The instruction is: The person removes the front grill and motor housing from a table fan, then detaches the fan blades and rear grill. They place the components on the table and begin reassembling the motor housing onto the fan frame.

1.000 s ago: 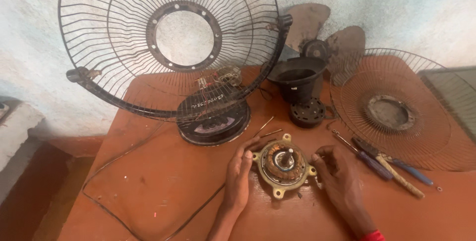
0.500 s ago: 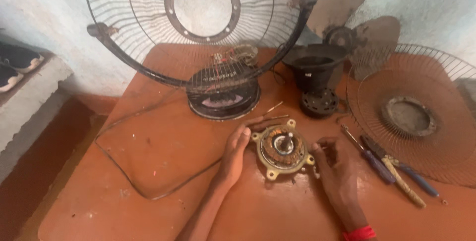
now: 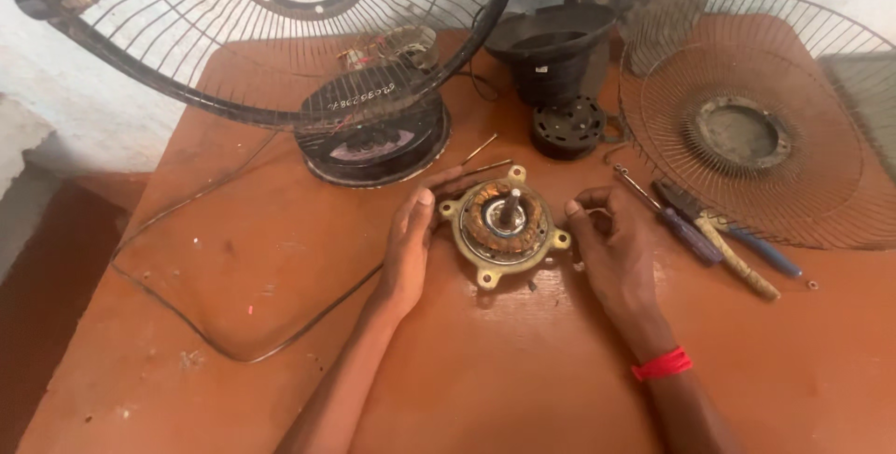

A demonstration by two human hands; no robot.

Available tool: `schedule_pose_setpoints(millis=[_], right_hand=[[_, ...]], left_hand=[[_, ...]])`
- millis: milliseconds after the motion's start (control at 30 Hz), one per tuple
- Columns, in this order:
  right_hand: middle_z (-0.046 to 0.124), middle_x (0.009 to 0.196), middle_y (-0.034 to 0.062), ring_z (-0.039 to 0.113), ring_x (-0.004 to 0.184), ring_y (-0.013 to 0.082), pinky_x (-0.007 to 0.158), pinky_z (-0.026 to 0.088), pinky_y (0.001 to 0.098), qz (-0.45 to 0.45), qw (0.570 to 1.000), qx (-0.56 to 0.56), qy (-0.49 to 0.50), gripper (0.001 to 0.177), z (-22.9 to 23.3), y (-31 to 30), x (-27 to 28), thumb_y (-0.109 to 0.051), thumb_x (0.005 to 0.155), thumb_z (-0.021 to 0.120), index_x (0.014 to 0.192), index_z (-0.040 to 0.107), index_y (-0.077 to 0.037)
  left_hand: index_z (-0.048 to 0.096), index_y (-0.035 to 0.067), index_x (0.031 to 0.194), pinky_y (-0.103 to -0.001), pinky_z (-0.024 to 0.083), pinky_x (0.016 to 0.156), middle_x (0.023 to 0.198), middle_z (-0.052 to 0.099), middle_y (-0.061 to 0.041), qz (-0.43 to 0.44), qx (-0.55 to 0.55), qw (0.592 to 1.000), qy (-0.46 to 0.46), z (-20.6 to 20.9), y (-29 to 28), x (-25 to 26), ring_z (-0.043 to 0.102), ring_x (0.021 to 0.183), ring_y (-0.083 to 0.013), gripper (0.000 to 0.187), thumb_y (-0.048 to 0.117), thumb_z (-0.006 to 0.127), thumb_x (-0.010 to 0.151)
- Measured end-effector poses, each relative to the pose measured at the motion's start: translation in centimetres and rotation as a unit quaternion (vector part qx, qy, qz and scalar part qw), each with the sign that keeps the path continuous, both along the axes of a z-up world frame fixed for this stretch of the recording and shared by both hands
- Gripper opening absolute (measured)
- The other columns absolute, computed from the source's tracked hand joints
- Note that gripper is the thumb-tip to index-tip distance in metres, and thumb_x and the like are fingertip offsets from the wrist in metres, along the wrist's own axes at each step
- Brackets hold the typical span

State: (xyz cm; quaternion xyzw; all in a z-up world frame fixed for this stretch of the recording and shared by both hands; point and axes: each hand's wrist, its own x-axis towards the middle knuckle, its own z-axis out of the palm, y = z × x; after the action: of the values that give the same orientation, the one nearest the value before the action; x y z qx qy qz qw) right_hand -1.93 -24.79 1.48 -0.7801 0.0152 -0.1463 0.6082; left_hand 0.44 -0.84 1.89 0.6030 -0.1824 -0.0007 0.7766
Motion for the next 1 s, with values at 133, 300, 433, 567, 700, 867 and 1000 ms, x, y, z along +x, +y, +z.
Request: schedule_pose_setpoints(millis=[133, 300, 433, 567, 700, 867, 1000], right_hand=[[0.072, 0.084, 0.0093, 0.056, 0.055, 0.0101, 0.047, 0.046, 0.0258, -0.009, 1.0, -0.005, 0.011, 0.02, 0.27, 0.37, 0.08, -0.018, 0.1, 0.062, 0.109, 0.059, 0.0], [0.073, 0.083, 0.0115, 0.057, 0.055, 0.0107, 0.047, 0.046, 0.0267, -0.019, 1.0, 0.0, 0.021, 0.021, 0.22, 0.26, 0.03, -0.019, 0.099, 0.063, 0.109, 0.059, 0.0], [0.071, 0.083, 0.0113, 0.057, 0.056, 0.0111, 0.047, 0.047, 0.0273, -0.011, 1.0, 0.001, 0.01, 0.022, 0.22, 0.4, 0.01, -0.02, 0.1, 0.063, 0.107, 0.058, 0.001], [0.074, 0.079, 0.0075, 0.059, 0.056, 0.0104, 0.048, 0.047, 0.027, -0.027, 0.999, -0.014, 0.04, 0.023, 0.51, 0.22, -0.08, -0.021, 0.098, 0.063, 0.107, 0.059, -0.001], [0.072, 0.078, 0.0088, 0.056, 0.055, 0.0111, 0.048, 0.045, 0.0274, -0.024, 0.999, -0.017, 0.037, 0.023, 0.4, 0.22, -0.22, -0.022, 0.098, 0.063, 0.108, 0.061, 0.0], [0.071, 0.077, 0.0091, 0.056, 0.054, 0.0108, 0.047, 0.045, 0.0272, -0.033, 0.998, -0.021, 0.04, 0.024, 0.2, 0.07, -0.28, -0.022, 0.098, 0.063, 0.108, 0.061, -0.001], [0.073, 0.079, 0.009, 0.055, 0.055, 0.0109, 0.047, 0.045, 0.027, -0.018, 0.999, -0.002, 0.026, 0.026, -0.36, 0.21, 0.04, -0.023, 0.098, 0.063, 0.109, 0.06, 0.0]], left_hand=[[0.051, -0.003, 0.146, -0.04, 0.04, 0.118, 0.142, 0.062, -0.017, 0.014, 0.01, 1.0, -0.025, 0.21, 0.05, -0.03, 0.055, 0.137, -0.026, 0.068, 0.052, 0.039, 0.107], [0.054, -0.002, 0.143, -0.039, 0.034, 0.121, 0.142, 0.062, -0.015, 0.043, 0.048, 0.997, -0.042, 0.38, 0.15, -0.15, 0.053, 0.139, -0.0247, 0.069, 0.054, 0.037, 0.106], [0.055, -0.002, 0.143, -0.039, 0.036, 0.12, 0.14, 0.064, -0.015, 0.049, 0.055, 0.996, -0.04, 0.57, 0.08, -0.3, 0.055, 0.137, -0.0246, 0.07, 0.055, 0.037, 0.106], [0.051, -0.001, 0.145, -0.039, 0.04, 0.118, 0.139, 0.065, -0.014, 0.021, 0.041, 0.999, -0.022, 0.75, -0.19, -0.18, 0.058, 0.135, -0.0239, 0.071, 0.056, 0.037, 0.105], [0.05, -0.002, 0.146, -0.038, 0.04, 0.117, 0.14, 0.064, -0.014, 0.03, 0.045, 0.998, -0.015, 0.52, 0.02, -0.01, 0.057, 0.134, -0.023, 0.073, 0.057, 0.037, 0.104], [0.05, -0.002, 0.146, -0.038, 0.04, 0.117, 0.14, 0.064, -0.015, 0.037, 0.011, 0.999, -0.015, 0.24, -0.02, -0.01, 0.057, 0.134, -0.0233, 0.07, 0.054, 0.039, 0.105], [0.051, -0.002, 0.145, -0.038, 0.04, 0.117, 0.139, 0.064, -0.015, 0.034, -0.002, 0.999, -0.015, -0.07, 0.02, 0.02, 0.057, 0.133, -0.023, 0.068, 0.052, 0.041, 0.105]])
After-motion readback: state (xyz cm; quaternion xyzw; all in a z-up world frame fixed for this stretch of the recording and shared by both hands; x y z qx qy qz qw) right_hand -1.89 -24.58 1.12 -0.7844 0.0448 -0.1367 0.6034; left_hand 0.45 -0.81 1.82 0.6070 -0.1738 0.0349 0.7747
